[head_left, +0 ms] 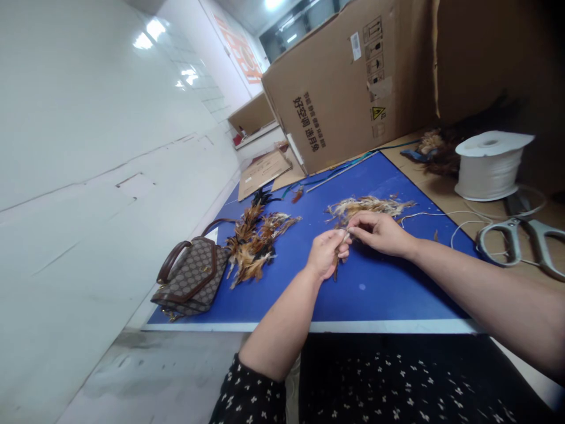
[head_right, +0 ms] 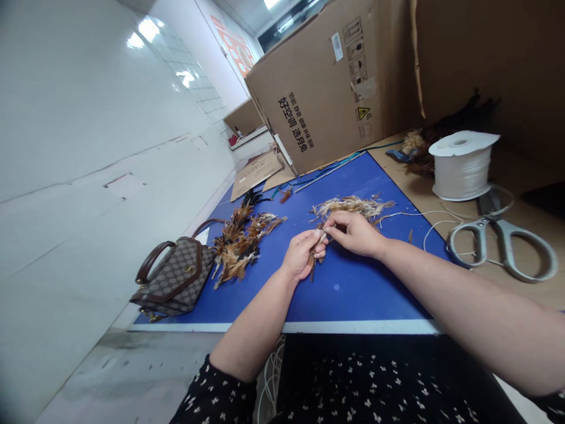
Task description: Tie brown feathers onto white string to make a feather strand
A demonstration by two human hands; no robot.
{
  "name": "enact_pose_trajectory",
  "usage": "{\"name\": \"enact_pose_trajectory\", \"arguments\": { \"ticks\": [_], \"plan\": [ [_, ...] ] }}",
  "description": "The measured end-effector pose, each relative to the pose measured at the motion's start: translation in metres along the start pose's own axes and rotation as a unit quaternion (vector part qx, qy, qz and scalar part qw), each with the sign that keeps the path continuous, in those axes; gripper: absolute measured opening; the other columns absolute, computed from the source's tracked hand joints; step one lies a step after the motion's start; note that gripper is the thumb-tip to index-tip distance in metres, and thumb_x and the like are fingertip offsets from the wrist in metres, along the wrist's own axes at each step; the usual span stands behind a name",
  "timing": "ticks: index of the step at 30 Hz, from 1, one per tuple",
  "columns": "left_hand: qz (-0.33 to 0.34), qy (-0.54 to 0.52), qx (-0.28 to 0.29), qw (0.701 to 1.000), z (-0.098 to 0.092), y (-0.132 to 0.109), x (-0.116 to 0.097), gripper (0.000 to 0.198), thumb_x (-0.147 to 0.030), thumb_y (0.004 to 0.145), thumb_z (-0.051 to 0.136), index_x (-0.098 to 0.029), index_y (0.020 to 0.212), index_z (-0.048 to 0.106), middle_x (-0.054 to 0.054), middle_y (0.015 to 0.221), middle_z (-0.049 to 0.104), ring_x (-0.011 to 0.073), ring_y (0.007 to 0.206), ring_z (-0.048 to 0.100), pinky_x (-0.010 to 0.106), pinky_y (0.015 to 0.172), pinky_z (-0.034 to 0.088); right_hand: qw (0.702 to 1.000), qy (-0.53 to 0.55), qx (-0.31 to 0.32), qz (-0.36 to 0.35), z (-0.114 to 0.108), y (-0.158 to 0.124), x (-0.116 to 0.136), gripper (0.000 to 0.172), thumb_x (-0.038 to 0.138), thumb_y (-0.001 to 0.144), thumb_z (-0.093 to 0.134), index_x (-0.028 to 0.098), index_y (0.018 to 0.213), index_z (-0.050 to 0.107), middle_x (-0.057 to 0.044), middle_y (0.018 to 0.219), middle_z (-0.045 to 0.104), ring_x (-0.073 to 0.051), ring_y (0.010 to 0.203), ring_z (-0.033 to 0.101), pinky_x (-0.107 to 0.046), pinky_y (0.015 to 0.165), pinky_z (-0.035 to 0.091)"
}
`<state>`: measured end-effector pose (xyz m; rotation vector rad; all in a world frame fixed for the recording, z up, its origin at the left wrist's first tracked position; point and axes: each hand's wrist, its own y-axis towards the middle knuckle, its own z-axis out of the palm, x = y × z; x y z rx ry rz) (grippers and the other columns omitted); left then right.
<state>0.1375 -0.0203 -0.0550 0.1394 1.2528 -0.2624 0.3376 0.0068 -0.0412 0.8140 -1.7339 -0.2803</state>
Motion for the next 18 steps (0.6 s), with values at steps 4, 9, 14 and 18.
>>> {"name": "enact_pose_trajectory", "arguments": {
  "ticks": [4,9,14,18],
  "plan": [
    [0.001,0.007,-0.014,1.000,0.0002,0.0006,0.0007,0.048,-0.050,0.074,0.099,-0.012,0.080,0.071,-0.004,0.058,0.051,0.0059,0.051,0.040,0.023,0.052,0.029,1.000,0.007,-0.002,0.020,0.0023,-0.0007,0.0003,0.034,0.054,0.099,0.070,0.022,0.089,0.077,-0.008,0.087,0.078,-0.024,0.083,0.071,-0.038,0.081,0.059],
    [0.031,0.005,-0.045,0.998,0.0030,0.0013,-0.0024,0.049,-0.049,0.069,0.101,-0.012,0.080,0.071,-0.001,0.064,0.059,0.0044,0.051,0.042,0.023,0.052,0.029,0.998,0.023,-0.021,0.055,0.0060,-0.0033,-0.0040,0.033,0.052,0.101,0.066,0.021,0.097,0.078,-0.005,0.081,0.076,-0.017,0.063,0.062,-0.033,0.063,0.054],
    [0.046,0.007,-0.063,0.997,0.0046,0.0013,-0.0041,0.047,-0.048,0.071,0.100,-0.013,0.080,0.069,-0.003,0.063,0.060,0.0037,0.050,0.042,0.022,0.050,0.030,0.997,0.029,-0.033,0.070,0.0071,-0.0047,-0.0079,0.034,0.052,0.098,0.070,0.019,0.101,0.079,-0.004,0.078,0.075,-0.015,0.055,0.058,-0.031,0.056,0.049],
    [0.034,0.023,-0.050,0.998,0.0045,0.0000,-0.0034,0.044,-0.050,0.075,0.096,-0.014,0.080,0.071,-0.004,0.054,0.057,0.0079,0.046,0.048,0.025,0.049,0.038,0.996,0.029,-0.040,0.070,0.0078,-0.0044,-0.0082,0.034,0.053,0.097,0.071,0.019,0.098,0.080,-0.005,0.079,0.077,-0.016,0.060,0.062,-0.031,0.057,0.050]
  ]
}}
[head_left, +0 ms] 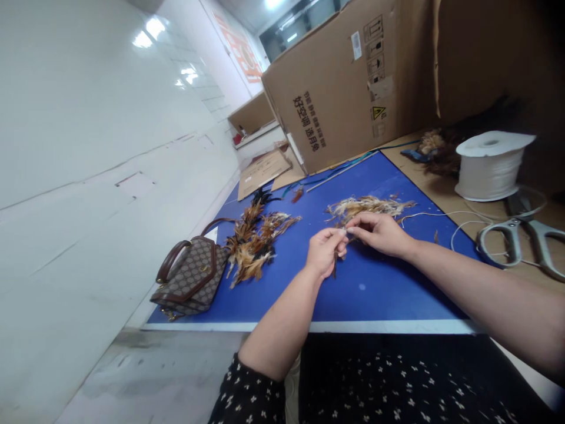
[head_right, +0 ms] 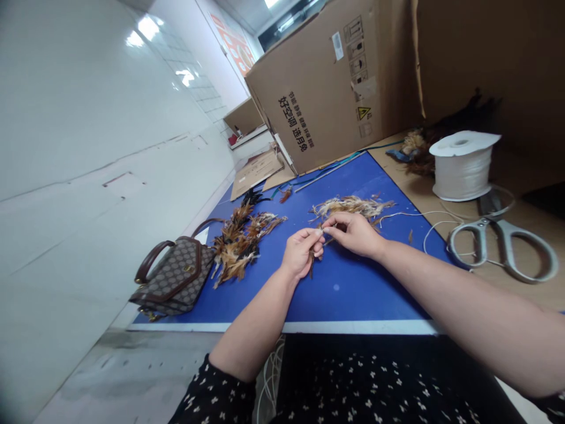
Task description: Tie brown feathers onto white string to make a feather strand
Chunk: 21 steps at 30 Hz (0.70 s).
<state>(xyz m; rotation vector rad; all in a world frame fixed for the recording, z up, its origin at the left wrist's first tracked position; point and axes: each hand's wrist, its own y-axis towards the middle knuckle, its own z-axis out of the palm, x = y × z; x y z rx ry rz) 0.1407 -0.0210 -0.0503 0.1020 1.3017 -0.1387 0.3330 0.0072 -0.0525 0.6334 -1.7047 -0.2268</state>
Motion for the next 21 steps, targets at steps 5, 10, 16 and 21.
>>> {"name": "enact_pose_trajectory", "arguments": {
  "ticks": [5,10,16,21],
  "plan": [
    [-0.011,0.017,0.010,1.000,-0.0003,-0.0002,0.0018,0.045,-0.051,0.074,0.095,-0.013,0.082,0.074,0.001,0.057,0.065,0.0113,0.047,0.055,0.026,0.050,0.045,1.000,-0.006,0.000,-0.009,0.0006,-0.0001,-0.0010,0.034,0.054,0.096,0.072,0.021,0.094,0.078,-0.005,0.077,0.077,-0.018,0.063,0.066,-0.031,0.058,0.053],
    [-0.003,0.020,-0.001,1.000,0.0007,0.0015,0.0039,0.047,-0.054,0.074,0.095,-0.015,0.082,0.070,0.000,0.060,0.065,0.0093,0.047,0.054,0.025,0.051,0.046,0.999,-0.027,-0.019,-0.027,0.0020,-0.0012,-0.0031,0.032,0.050,0.099,0.071,0.021,0.108,0.080,-0.006,0.086,0.080,-0.019,0.067,0.070,-0.032,0.062,0.057],
    [-0.004,0.026,0.002,1.000,0.0032,0.0011,0.0028,0.048,-0.056,0.076,0.093,-0.014,0.082,0.070,0.000,0.057,0.063,0.0114,0.046,0.056,0.026,0.050,0.046,0.994,-0.058,-0.036,-0.081,0.0020,0.0002,-0.0037,0.024,0.044,0.099,0.073,0.025,0.107,0.085,-0.010,0.100,0.082,-0.027,0.095,0.077,-0.044,0.090,0.062],
    [-0.003,0.022,0.004,1.000,0.0034,0.0003,0.0026,0.046,-0.055,0.077,0.093,-0.014,0.082,0.070,0.000,0.057,0.064,0.0111,0.046,0.056,0.026,0.050,0.046,0.992,-0.066,-0.027,-0.100,0.0006,0.0004,-0.0049,0.025,0.043,0.101,0.071,0.026,0.110,0.087,-0.011,0.099,0.082,-0.028,0.094,0.077,-0.047,0.091,0.063]
  ]
}}
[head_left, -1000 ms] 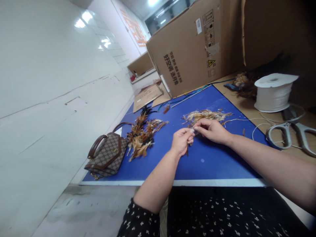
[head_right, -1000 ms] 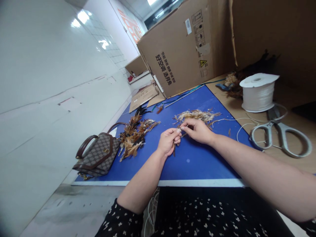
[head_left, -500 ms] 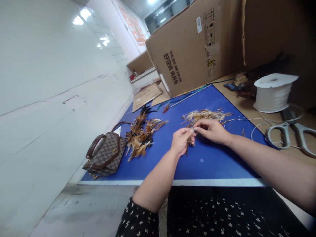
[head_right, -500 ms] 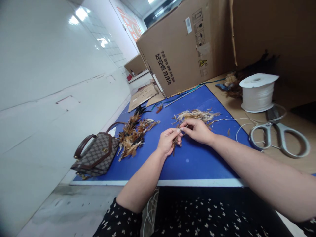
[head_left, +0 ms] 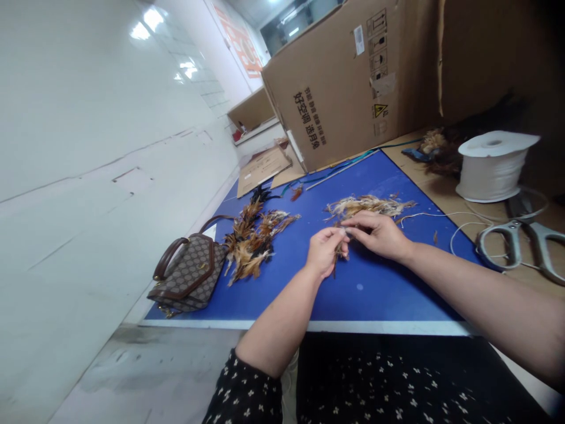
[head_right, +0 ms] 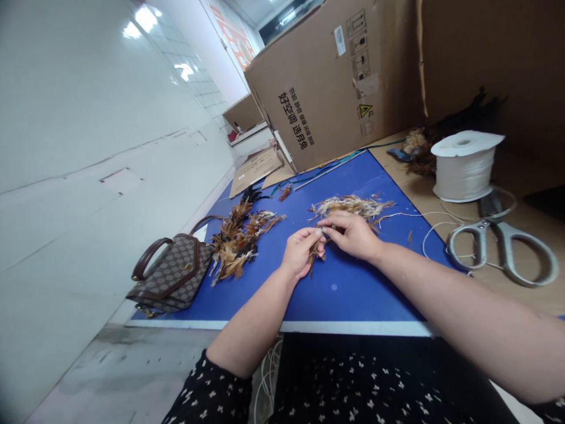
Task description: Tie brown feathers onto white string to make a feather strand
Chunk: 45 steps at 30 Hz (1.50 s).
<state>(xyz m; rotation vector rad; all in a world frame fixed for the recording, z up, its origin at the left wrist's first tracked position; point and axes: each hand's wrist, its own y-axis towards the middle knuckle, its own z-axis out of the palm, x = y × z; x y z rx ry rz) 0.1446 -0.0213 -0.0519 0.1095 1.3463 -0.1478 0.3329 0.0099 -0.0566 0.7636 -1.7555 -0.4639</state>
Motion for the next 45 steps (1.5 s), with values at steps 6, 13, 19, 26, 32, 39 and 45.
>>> {"name": "enact_pose_trajectory", "arguments": {
  "ticks": [6,13,19,26,32,39,45],
  "plan": [
    [0.005,0.000,0.003,1.000,-0.003,0.002,0.001,0.048,-0.056,0.076,0.093,-0.014,0.081,0.070,-0.001,0.056,0.063,0.0111,0.046,0.056,0.026,0.050,0.047,1.000,0.003,0.024,-0.011,-0.001,0.000,0.001,0.027,0.047,0.101,0.070,0.028,0.109,0.088,-0.010,0.098,0.083,-0.028,0.095,0.078,-0.047,0.092,0.064],
    [0.007,-0.003,0.010,1.000,-0.004,0.002,0.002,0.051,-0.058,0.075,0.094,-0.014,0.086,0.072,0.001,0.062,0.068,0.0121,0.048,0.059,0.029,0.053,0.052,1.000,0.005,0.022,0.003,-0.003,0.003,0.004,0.025,0.047,0.102,0.071,0.026,0.103,0.086,-0.010,0.098,0.082,-0.028,0.092,0.076,-0.047,0.093,0.063],
    [-0.010,0.003,0.047,0.999,-0.005,0.001,0.003,0.052,-0.057,0.073,0.097,-0.011,0.083,0.075,-0.001,0.056,0.062,0.0101,0.048,0.055,0.027,0.052,0.046,0.999,-0.007,0.030,0.014,-0.006,0.003,0.010,0.027,0.045,0.104,0.066,0.024,0.090,0.078,-0.008,0.089,0.077,-0.025,0.080,0.072,-0.042,0.083,0.061],
    [0.016,-0.025,-0.008,1.000,-0.007,0.003,0.002,0.052,-0.057,0.071,0.098,-0.012,0.087,0.076,-0.003,0.058,0.060,0.0088,0.048,0.051,0.026,0.051,0.044,0.997,-0.080,0.023,0.009,-0.007,0.003,0.005,0.027,0.045,0.106,0.061,0.025,0.103,0.080,-0.011,0.100,0.077,-0.028,0.091,0.072,-0.045,0.089,0.059],
    [0.075,-0.061,-0.125,0.987,-0.015,0.010,-0.004,0.050,-0.057,0.073,0.096,-0.014,0.091,0.075,-0.003,0.065,0.063,0.0081,0.050,0.053,0.025,0.052,0.043,0.975,-0.172,0.138,-0.004,-0.010,-0.001,-0.004,0.018,0.034,0.099,0.069,0.023,0.095,0.084,-0.011,0.091,0.071,-0.026,0.085,0.067,-0.038,0.080,0.054],
    [0.088,-0.063,-0.171,0.979,-0.017,0.014,-0.001,0.048,-0.056,0.073,0.096,-0.014,0.089,0.078,0.000,0.070,0.068,0.0093,0.053,0.056,0.025,0.053,0.043,0.965,-0.205,0.161,0.015,0.006,-0.004,-0.005,0.019,0.024,0.098,0.066,0.021,0.081,0.074,-0.010,0.086,0.066,-0.026,0.085,0.064,-0.037,0.080,0.051],
    [0.102,-0.045,-0.190,0.975,-0.013,0.019,0.013,0.040,-0.049,0.076,0.095,-0.014,0.092,0.084,0.005,0.080,0.077,0.0148,0.072,0.067,0.029,0.073,0.053,0.986,-0.141,0.060,0.063,0.005,-0.003,-0.004,0.025,0.042,0.108,0.056,0.023,0.095,0.065,-0.011,0.093,0.072,-0.027,0.084,0.067,-0.040,0.081,0.054]
  ]
}}
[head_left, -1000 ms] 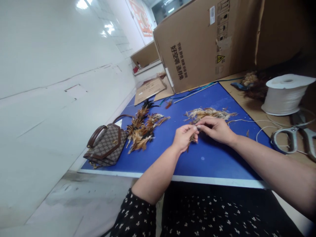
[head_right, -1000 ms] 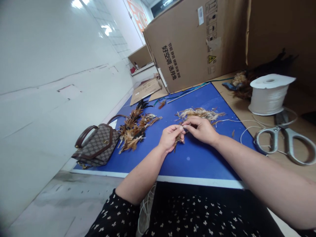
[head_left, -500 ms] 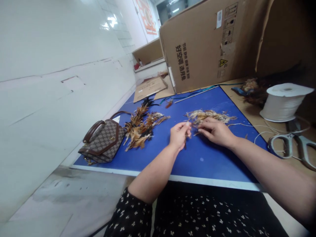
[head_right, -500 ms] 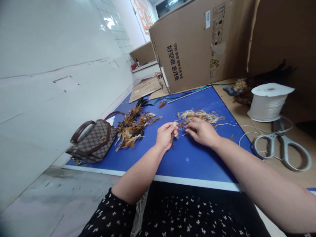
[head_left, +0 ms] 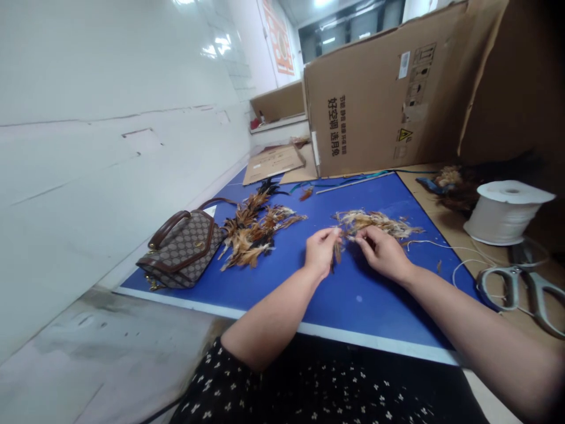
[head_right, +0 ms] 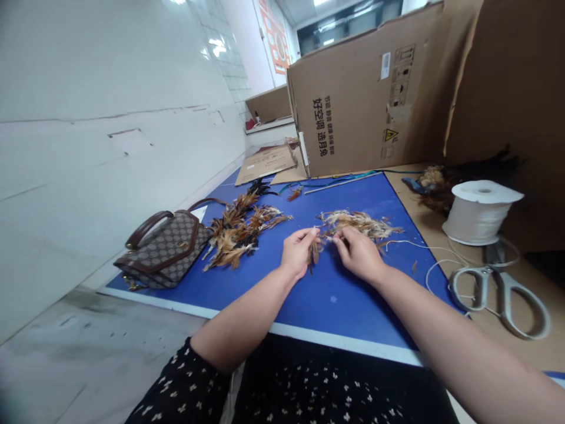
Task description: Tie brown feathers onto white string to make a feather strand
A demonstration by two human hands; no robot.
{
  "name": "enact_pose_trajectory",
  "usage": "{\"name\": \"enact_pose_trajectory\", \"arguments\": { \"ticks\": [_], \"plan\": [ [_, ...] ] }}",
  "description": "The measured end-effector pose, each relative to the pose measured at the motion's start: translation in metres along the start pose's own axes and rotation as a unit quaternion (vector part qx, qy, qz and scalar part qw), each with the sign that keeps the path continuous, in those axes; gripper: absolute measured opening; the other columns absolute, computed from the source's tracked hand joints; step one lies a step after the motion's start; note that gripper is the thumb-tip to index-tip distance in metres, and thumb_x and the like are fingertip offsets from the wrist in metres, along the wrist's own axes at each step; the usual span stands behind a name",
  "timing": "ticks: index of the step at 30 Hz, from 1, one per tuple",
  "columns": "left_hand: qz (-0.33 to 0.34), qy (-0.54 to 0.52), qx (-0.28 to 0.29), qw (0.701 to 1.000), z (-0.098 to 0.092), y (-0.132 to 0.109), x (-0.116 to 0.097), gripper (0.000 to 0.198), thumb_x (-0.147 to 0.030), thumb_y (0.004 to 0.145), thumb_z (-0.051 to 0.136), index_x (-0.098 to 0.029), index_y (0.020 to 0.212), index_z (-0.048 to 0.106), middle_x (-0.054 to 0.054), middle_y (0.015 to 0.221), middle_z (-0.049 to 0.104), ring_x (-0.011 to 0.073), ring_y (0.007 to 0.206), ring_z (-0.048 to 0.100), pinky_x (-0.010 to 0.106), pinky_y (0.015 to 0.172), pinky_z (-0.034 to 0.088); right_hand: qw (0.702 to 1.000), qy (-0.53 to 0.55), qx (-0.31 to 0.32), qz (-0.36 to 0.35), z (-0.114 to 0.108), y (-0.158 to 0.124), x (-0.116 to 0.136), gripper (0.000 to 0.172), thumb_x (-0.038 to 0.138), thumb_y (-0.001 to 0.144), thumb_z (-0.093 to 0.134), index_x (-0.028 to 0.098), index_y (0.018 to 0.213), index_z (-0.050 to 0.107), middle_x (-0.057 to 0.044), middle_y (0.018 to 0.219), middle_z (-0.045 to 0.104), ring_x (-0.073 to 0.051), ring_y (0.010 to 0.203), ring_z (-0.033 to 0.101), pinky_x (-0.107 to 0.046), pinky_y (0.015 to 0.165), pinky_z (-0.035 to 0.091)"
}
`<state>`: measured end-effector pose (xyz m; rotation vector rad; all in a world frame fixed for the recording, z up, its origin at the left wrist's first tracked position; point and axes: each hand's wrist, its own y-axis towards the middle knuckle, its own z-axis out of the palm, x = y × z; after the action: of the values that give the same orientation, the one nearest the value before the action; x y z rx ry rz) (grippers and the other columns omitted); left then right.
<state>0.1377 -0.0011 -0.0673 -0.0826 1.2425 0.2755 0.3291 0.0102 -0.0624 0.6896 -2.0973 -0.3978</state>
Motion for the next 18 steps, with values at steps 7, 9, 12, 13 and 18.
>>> {"name": "enact_pose_trajectory", "arguments": {
  "ticks": [7,9,12,13,18],
  "plan": [
    [0.033,-0.013,0.052,0.998,0.015,-0.010,0.013,0.031,-0.045,0.080,0.094,-0.019,0.096,0.089,0.009,0.101,0.083,0.0241,0.099,0.074,0.039,0.098,0.056,0.987,0.151,-0.010,0.055,0.007,0.000,0.006,0.046,0.070,0.108,0.052,0.024,0.104,0.060,-0.005,0.080,0.075,-0.017,0.055,0.060,-0.030,0.052,0.051],
    [0.034,-0.019,0.064,0.997,0.018,-0.012,0.013,0.030,-0.045,0.080,0.094,-0.020,0.097,0.090,0.009,0.102,0.083,0.0252,0.101,0.074,0.041,0.101,0.056,0.982,0.176,-0.005,0.063,0.006,0.000,0.009,0.049,0.073,0.106,0.055,0.024,0.103,0.061,-0.005,0.079,0.075,-0.016,0.055,0.059,-0.029,0.052,0.050],
    [0.038,-0.030,0.080,0.996,0.019,-0.013,0.012,0.029,-0.044,0.082,0.094,-0.019,0.098,0.090,0.011,0.106,0.083,0.0250,0.105,0.074,0.042,0.106,0.054,0.979,0.194,0.009,0.067,0.004,-0.001,0.012,0.050,0.072,0.104,0.060,0.023,0.100,0.063,-0.004,0.078,0.074,-0.014,0.054,0.058,-0.028,0.052,0.051],
    [0.040,-0.035,0.086,0.995,0.020,-0.014,0.011,0.029,-0.043,0.081,0.094,-0.019,0.097,0.090,0.011,0.107,0.083,0.0249,0.106,0.074,0.042,0.106,0.053,0.978,0.195,0.013,0.067,0.003,-0.001,0.013,0.049,0.072,0.104,0.060,0.023,0.100,0.063,-0.004,0.078,0.074,-0.014,0.054,0.058,-0.028,0.052,0.050],
    [0.041,-0.075,0.092,0.992,0.020,-0.014,0.002,0.029,-0.042,0.076,0.099,-0.018,0.089,0.089,0.010,0.100,0.080,0.0230,0.103,0.073,0.038,0.101,0.054,0.986,0.156,0.029,0.058,0.002,-0.001,0.008,0.048,0.070,0.104,0.059,0.023,0.097,0.063,-0.004,0.078,0.072,-0.016,0.056,0.058,-0.029,0.054,0.050]
  ]
}}
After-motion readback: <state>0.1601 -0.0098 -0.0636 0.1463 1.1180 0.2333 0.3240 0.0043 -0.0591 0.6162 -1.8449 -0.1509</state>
